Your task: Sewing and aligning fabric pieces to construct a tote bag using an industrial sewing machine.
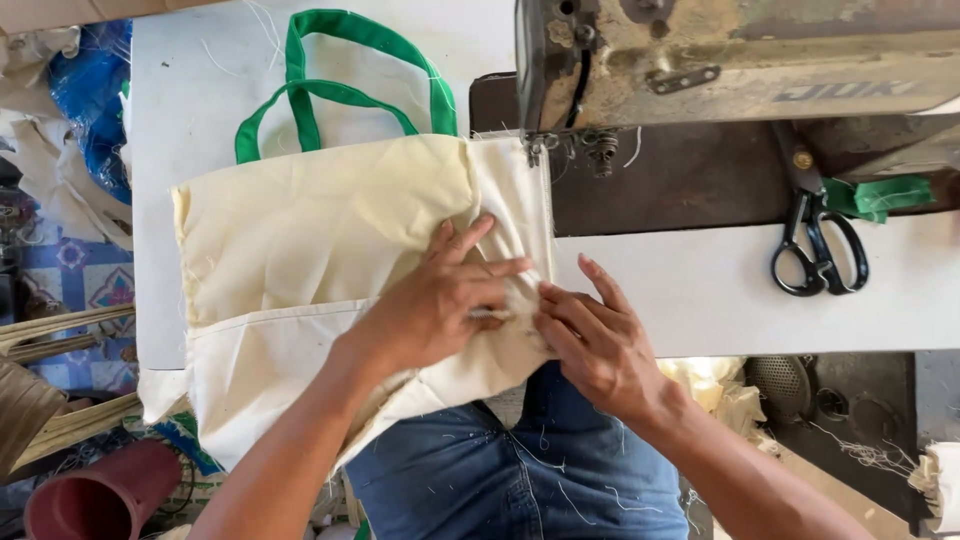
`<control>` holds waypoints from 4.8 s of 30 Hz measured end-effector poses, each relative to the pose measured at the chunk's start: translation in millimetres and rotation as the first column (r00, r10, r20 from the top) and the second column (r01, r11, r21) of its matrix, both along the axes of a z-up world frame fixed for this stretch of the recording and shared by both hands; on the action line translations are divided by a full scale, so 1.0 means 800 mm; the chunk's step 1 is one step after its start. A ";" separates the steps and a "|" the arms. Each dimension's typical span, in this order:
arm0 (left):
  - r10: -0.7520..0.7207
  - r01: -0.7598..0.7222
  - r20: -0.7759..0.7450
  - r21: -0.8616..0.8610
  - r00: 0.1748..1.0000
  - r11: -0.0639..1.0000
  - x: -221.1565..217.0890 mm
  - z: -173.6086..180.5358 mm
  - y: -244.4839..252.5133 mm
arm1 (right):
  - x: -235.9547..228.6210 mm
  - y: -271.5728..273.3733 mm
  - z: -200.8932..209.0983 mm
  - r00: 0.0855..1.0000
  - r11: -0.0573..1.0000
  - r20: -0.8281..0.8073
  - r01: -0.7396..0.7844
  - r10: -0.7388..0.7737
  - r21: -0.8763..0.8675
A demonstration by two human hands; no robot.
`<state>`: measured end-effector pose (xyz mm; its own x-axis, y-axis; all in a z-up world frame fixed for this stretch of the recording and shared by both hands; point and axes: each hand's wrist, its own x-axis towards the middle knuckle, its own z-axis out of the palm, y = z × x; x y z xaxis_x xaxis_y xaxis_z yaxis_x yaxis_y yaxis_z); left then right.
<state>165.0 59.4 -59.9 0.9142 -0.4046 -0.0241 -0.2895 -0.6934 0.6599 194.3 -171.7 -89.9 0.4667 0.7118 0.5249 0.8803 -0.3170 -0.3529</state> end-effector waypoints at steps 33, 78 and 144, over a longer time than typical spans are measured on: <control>-0.025 -0.055 0.560 0.124 0.828 0.991 -0.079 0.037 -0.049 | 0.164 0.042 -0.010 0.900 0.975 0.380 -0.169 0.214 -0.147; 0.090 -0.099 0.448 -0.004 0.890 0.995 -0.055 0.010 -0.053 | 0.204 0.043 -0.002 0.666 0.874 0.566 -0.355 0.485 -0.331; 0.348 -0.280 0.041 -0.511 0.937 0.813 -0.058 -0.019 -0.042 | 0.172 -0.002 -0.002 0.964 0.952 0.182 -0.141 0.194 -0.271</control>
<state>118.5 25.7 -75.1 0.9744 -0.0218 0.2236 -0.2166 -0.3565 0.9089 331.6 -173.5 -91.8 0.2310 0.8920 0.3886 0.9729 -0.2139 -0.0875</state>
